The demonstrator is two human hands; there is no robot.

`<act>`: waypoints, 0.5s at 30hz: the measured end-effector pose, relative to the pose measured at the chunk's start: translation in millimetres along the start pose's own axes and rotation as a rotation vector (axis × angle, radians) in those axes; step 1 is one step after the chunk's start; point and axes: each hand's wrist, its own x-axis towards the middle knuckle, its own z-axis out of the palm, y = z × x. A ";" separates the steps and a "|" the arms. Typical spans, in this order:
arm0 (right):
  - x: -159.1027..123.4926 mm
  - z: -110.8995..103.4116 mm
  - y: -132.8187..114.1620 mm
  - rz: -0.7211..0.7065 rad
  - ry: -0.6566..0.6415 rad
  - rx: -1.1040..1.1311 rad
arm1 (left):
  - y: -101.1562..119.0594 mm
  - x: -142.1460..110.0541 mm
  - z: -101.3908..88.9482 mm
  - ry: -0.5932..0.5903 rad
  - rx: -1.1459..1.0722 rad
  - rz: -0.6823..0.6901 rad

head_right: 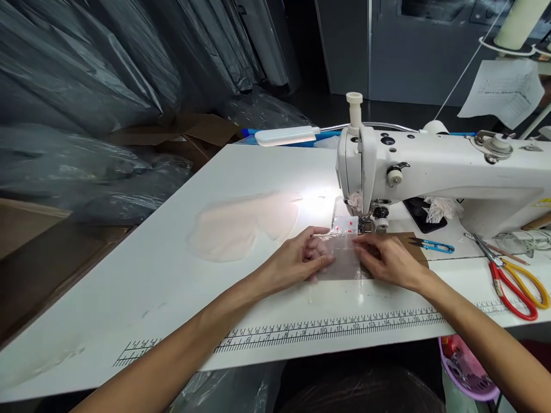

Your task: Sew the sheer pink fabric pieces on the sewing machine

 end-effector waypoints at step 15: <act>8.2 -10.6 35.7 -0.135 -0.009 -0.324 | -2.2 10.3 -9.0 0.258 0.080 -0.033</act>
